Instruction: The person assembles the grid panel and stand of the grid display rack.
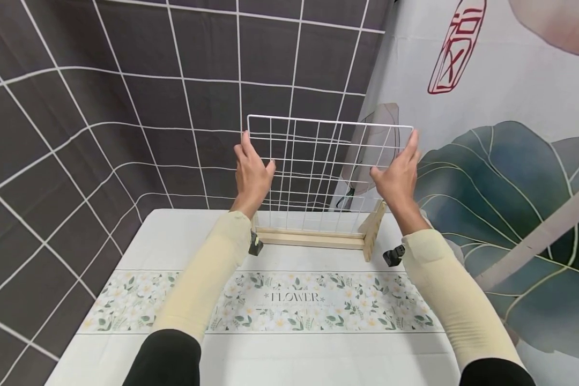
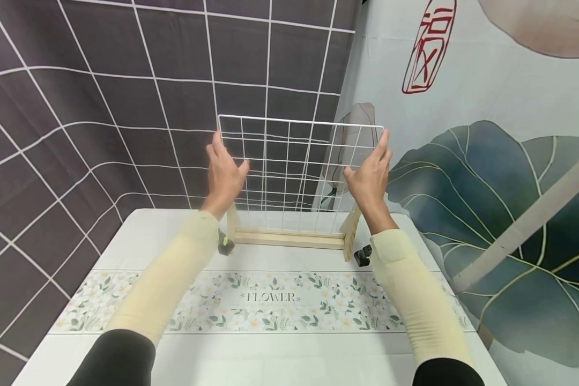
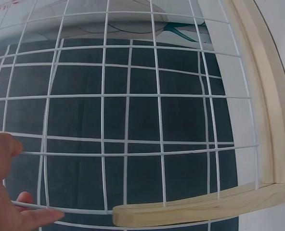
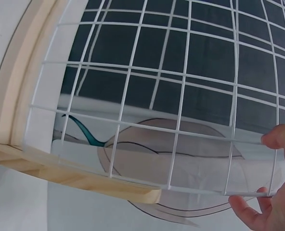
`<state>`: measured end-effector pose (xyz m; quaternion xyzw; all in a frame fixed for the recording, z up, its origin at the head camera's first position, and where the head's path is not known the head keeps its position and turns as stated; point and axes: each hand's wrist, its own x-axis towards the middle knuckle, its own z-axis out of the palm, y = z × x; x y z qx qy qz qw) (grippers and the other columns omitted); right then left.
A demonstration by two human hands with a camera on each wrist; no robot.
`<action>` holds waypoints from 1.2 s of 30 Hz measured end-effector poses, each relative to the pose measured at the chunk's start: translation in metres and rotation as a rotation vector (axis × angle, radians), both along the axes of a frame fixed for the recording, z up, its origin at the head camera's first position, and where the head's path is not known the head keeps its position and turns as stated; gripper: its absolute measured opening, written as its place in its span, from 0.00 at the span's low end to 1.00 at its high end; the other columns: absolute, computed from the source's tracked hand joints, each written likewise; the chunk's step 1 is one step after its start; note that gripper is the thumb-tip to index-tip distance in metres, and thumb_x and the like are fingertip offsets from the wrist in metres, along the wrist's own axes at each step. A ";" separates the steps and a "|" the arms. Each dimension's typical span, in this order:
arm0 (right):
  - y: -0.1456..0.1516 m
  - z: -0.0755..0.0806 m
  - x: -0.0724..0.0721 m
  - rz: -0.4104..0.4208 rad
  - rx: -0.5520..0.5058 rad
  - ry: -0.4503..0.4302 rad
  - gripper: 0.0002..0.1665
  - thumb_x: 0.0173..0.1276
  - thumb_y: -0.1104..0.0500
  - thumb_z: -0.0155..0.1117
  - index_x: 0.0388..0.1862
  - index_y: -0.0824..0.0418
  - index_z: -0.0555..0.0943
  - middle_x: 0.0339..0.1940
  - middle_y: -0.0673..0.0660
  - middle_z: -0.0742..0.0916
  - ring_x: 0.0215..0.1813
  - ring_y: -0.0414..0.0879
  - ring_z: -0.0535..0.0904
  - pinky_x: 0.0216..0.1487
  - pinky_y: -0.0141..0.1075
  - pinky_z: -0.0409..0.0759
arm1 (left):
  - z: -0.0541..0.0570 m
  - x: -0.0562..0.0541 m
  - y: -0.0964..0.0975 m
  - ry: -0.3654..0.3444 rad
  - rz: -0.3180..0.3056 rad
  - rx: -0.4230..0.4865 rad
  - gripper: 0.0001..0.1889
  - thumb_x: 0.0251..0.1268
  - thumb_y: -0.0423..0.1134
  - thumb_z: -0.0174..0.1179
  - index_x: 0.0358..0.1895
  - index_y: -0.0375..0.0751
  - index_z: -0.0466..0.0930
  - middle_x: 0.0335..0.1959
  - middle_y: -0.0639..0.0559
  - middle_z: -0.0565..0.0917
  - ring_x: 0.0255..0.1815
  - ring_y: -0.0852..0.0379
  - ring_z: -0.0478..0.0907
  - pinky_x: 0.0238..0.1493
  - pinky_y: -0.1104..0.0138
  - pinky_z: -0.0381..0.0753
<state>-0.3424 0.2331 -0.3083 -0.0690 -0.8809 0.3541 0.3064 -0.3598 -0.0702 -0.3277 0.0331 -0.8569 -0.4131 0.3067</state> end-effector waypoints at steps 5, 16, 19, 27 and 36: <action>0.001 -0.006 0.000 -0.002 -0.008 -0.003 0.71 0.60 0.61 0.74 0.85 0.45 0.33 0.69 0.69 0.68 0.61 0.63 0.74 0.58 0.57 0.76 | -0.006 0.001 0.001 0.002 -0.002 0.005 0.49 0.62 0.40 0.70 0.80 0.47 0.47 0.63 0.40 0.67 0.54 0.37 0.77 0.50 0.48 0.82; 0.003 -0.017 0.002 0.002 -0.021 -0.022 0.73 0.60 0.61 0.75 0.84 0.44 0.31 0.77 0.69 0.62 0.66 0.67 0.74 0.65 0.60 0.75 | -0.017 0.002 0.002 -0.005 0.000 -0.004 0.48 0.63 0.40 0.70 0.80 0.43 0.47 0.63 0.38 0.68 0.51 0.37 0.79 0.46 0.48 0.83; 0.003 -0.020 0.001 0.002 -0.013 -0.008 0.73 0.59 0.61 0.76 0.85 0.45 0.32 0.76 0.70 0.63 0.65 0.67 0.74 0.64 0.60 0.75 | -0.019 0.003 0.003 -0.006 0.004 0.000 0.48 0.63 0.41 0.70 0.80 0.44 0.47 0.63 0.38 0.68 0.52 0.37 0.79 0.46 0.48 0.83; 0.004 -0.020 0.000 -0.002 0.003 -0.006 0.72 0.61 0.60 0.75 0.84 0.44 0.31 0.74 0.70 0.65 0.64 0.66 0.75 0.64 0.59 0.75 | -0.020 0.003 0.004 0.010 0.004 -0.011 0.47 0.64 0.40 0.69 0.80 0.43 0.47 0.64 0.38 0.67 0.52 0.37 0.79 0.46 0.48 0.84; 0.005 -0.027 -0.001 0.028 0.028 -0.013 0.71 0.62 0.60 0.74 0.84 0.46 0.29 0.82 0.67 0.59 0.78 0.68 0.63 0.75 0.61 0.65 | -0.026 0.002 0.004 -0.006 0.012 -0.053 0.48 0.64 0.38 0.68 0.80 0.42 0.45 0.64 0.35 0.66 0.55 0.37 0.77 0.49 0.49 0.84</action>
